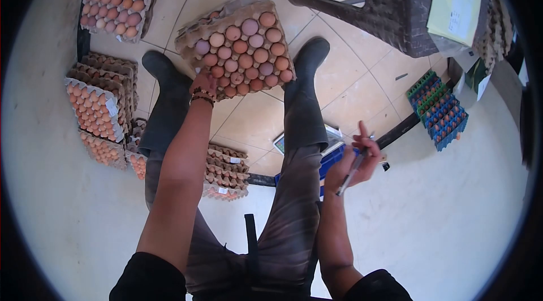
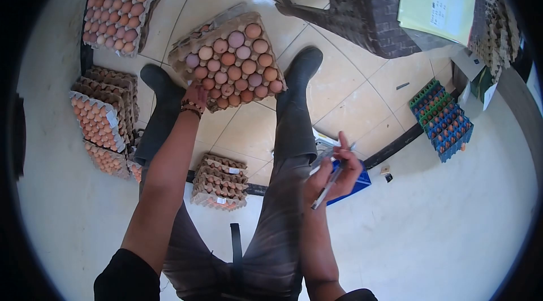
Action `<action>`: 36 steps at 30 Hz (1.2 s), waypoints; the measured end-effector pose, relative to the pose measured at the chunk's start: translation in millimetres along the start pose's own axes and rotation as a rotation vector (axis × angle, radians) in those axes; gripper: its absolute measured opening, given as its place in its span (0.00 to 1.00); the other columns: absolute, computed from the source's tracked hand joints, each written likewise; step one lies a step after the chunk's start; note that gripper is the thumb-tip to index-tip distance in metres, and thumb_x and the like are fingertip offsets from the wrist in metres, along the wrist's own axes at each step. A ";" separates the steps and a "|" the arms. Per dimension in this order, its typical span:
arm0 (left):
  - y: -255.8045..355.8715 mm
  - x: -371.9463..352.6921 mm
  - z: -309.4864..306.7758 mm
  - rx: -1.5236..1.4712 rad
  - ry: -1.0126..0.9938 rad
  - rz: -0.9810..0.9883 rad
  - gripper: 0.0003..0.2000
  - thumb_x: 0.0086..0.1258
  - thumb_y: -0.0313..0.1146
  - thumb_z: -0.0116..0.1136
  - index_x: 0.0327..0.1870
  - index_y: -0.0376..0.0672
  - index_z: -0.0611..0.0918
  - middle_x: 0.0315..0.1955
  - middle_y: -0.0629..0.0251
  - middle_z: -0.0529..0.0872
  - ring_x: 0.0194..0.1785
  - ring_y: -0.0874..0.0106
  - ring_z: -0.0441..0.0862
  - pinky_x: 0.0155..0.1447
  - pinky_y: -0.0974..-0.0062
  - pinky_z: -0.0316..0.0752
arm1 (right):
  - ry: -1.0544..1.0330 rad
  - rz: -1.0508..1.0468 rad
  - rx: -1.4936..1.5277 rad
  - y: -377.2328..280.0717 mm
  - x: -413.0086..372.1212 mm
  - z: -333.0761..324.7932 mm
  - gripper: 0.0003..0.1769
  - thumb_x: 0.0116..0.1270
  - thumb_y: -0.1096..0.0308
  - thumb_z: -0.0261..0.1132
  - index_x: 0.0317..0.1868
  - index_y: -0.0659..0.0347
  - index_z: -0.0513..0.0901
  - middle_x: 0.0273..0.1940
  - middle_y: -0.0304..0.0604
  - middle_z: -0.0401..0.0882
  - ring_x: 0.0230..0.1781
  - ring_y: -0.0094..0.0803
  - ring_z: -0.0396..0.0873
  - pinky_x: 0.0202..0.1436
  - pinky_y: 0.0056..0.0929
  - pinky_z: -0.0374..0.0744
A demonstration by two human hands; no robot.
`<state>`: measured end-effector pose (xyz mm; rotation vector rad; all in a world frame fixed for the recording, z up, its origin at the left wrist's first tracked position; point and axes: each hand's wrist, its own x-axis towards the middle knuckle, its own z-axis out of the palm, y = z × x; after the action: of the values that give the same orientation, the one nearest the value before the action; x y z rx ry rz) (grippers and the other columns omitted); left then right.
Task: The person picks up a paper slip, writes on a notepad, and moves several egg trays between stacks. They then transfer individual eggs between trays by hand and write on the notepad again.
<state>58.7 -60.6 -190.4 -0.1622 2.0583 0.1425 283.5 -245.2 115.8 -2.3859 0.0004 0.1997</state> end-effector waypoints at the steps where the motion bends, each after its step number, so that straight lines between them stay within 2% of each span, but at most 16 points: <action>1: 0.6 -7.0 4.6 0.061 0.006 0.034 0.16 0.67 0.41 0.67 0.49 0.43 0.81 0.41 0.69 0.83 0.43 0.75 0.81 0.45 0.76 0.79 | 0.034 -0.059 0.024 -8.4 13.4 -1.6 0.16 0.57 0.81 0.54 0.47 0.65 0.69 0.54 0.66 0.81 0.48 0.36 0.79 0.52 0.30 0.74; 3: 1.1 -19.1 12.0 0.182 0.018 0.101 0.14 0.67 0.47 0.65 0.45 0.50 0.82 0.37 0.76 0.82 0.38 0.79 0.79 0.44 0.78 0.74 | 0.102 -0.179 0.071 -24.4 48.2 -4.9 0.15 0.61 0.80 0.56 0.49 0.66 0.69 0.54 0.66 0.81 0.45 0.35 0.79 0.51 0.30 0.74; 6: -1.0 -5.9 8.6 0.315 -0.063 0.268 0.14 0.66 0.48 0.63 0.42 0.49 0.82 0.36 0.75 0.81 0.38 0.76 0.79 0.42 0.75 0.71 | 0.169 -0.489 0.049 -50.8 113.6 -5.4 0.16 0.66 0.79 0.56 0.55 0.67 0.70 0.54 0.63 0.83 0.49 0.36 0.81 0.53 0.34 0.78; 8: 3.1 67.1 -13.3 0.694 -0.159 0.545 0.14 0.66 0.44 0.61 0.36 0.40 0.83 0.31 0.68 0.83 0.32 0.72 0.80 0.37 0.70 0.74 | 0.160 -0.698 -0.005 -72.1 161.4 -0.9 0.16 0.68 0.77 0.56 0.56 0.69 0.72 0.54 0.61 0.83 0.49 0.38 0.82 0.56 0.36 0.79; 10: 9.7 66.0 -14.7 0.843 -0.170 0.577 0.14 0.66 0.40 0.59 0.33 0.35 0.83 0.28 0.64 0.84 0.31 0.69 0.82 0.35 0.66 0.76 | 0.083 -0.871 -0.056 -90.1 211.2 4.7 0.15 0.69 0.76 0.54 0.54 0.71 0.75 0.52 0.60 0.84 0.47 0.37 0.83 0.54 0.35 0.79; 12: 27.5 -6.9 -8.8 0.748 -0.091 0.367 0.11 0.68 0.36 0.56 0.34 0.37 0.84 0.28 0.61 0.86 0.32 0.68 0.85 0.36 0.65 0.78 | -0.006 -0.969 -0.109 -102.7 257.0 11.2 0.15 0.69 0.73 0.52 0.52 0.70 0.79 0.49 0.58 0.84 0.43 0.36 0.83 0.49 0.32 0.79; 14: 35.9 -3.1 -24.2 0.929 -0.203 0.528 0.10 0.68 0.35 0.55 0.36 0.38 0.85 0.27 0.59 0.86 0.33 0.68 0.86 0.37 0.65 0.79 | -0.082 -1.020 -0.148 -114.4 286.7 18.7 0.19 0.69 0.68 0.50 0.52 0.68 0.83 0.47 0.54 0.85 0.39 0.35 0.83 0.48 0.29 0.79; 17: 51.5 59.8 -61.0 1.336 -0.170 1.031 0.12 0.67 0.37 0.57 0.40 0.38 0.85 0.29 0.60 0.87 0.33 0.69 0.86 0.40 0.66 0.79 | -0.063 -0.756 -0.362 -134.3 288.9 39.7 0.24 0.72 0.59 0.49 0.59 0.57 0.83 0.47 0.52 0.84 0.39 0.34 0.80 0.50 0.29 0.77; 19: 53.2 72.4 -73.8 1.257 -0.128 1.060 0.14 0.66 0.40 0.58 0.44 0.38 0.86 0.32 0.61 0.88 0.35 0.70 0.87 0.42 0.68 0.80 | -0.035 -0.749 -0.455 -135.9 289.0 53.2 0.25 0.73 0.56 0.49 0.62 0.53 0.83 0.49 0.51 0.84 0.42 0.35 0.80 0.53 0.31 0.76; 21: 45.5 76.9 -83.1 0.792 -0.151 0.696 0.17 0.65 0.41 0.59 0.47 0.39 0.86 0.35 0.60 0.89 0.38 0.71 0.87 0.45 0.69 0.80 | 0.016 -0.815 -0.511 -135.1 282.9 65.9 0.24 0.74 0.55 0.49 0.63 0.52 0.83 0.51 0.51 0.84 0.46 0.36 0.81 0.55 0.32 0.76; 23: 43.5 74.5 -76.8 0.813 -0.162 0.659 0.19 0.65 0.39 0.60 0.53 0.38 0.84 0.41 0.57 0.89 0.46 0.68 0.87 0.49 0.68 0.79 | 0.000 -0.893 -0.470 -152.9 259.6 56.1 0.24 0.77 0.56 0.49 0.65 0.55 0.80 0.59 0.53 0.81 0.61 0.42 0.80 0.65 0.38 0.76; 26: 22.6 66.7 -59.7 0.762 -0.229 0.793 0.25 0.63 0.35 0.62 0.62 0.37 0.78 0.48 0.55 0.87 0.54 0.66 0.84 0.55 0.67 0.78 | -0.072 -0.940 0.317 -138.0 179.8 59.4 0.23 0.78 0.61 0.48 0.56 0.77 0.75 0.53 0.66 0.80 0.54 0.56 0.82 0.63 0.48 0.79; 28: 16.6 71.9 -51.0 0.707 -0.341 0.830 0.29 0.61 0.32 0.64 0.66 0.36 0.74 0.52 0.55 0.85 0.56 0.65 0.82 0.58 0.67 0.77 | -0.390 -0.631 0.314 -106.9 99.7 97.6 0.19 0.72 0.66 0.56 0.56 0.74 0.74 0.48 0.61 0.82 0.51 0.50 0.82 0.61 0.44 0.77; 30: 14.0 92.1 -46.7 0.644 -0.489 0.740 0.31 0.60 0.29 0.64 0.67 0.35 0.71 0.56 0.56 0.82 0.57 0.65 0.80 0.59 0.66 0.76 | -0.674 -0.298 0.111 -55.1 59.5 147.2 0.25 0.64 0.68 0.64 0.59 0.72 0.73 0.52 0.56 0.81 0.54 0.45 0.79 0.60 0.38 0.75; 33: 30.5 50.0 -34.2 0.709 -0.525 0.660 0.30 0.60 0.29 0.65 0.65 0.33 0.72 0.56 0.55 0.83 0.56 0.64 0.81 0.59 0.66 0.76 | -0.525 -0.163 -0.234 95.9 54.1 224.3 0.33 0.68 0.55 0.60 0.67 0.71 0.70 0.63 0.65 0.72 0.66 0.57 0.70 0.70 0.43 0.67; 36: 31.8 61.6 -44.2 0.700 -0.553 0.620 0.30 0.61 0.29 0.64 0.64 0.31 0.67 0.47 0.55 0.84 0.50 0.67 0.82 0.53 0.70 0.78 | -0.649 0.188 -0.191 168.0 62.2 255.4 0.39 0.70 0.44 0.52 0.69 0.68 0.69 0.63 0.67 0.73 0.69 0.59 0.68 0.72 0.46 0.64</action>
<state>-14.1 -40.2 -222.8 0.8582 1.4373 -0.1486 298.6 -191.9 -191.2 -2.3992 -0.1025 1.0938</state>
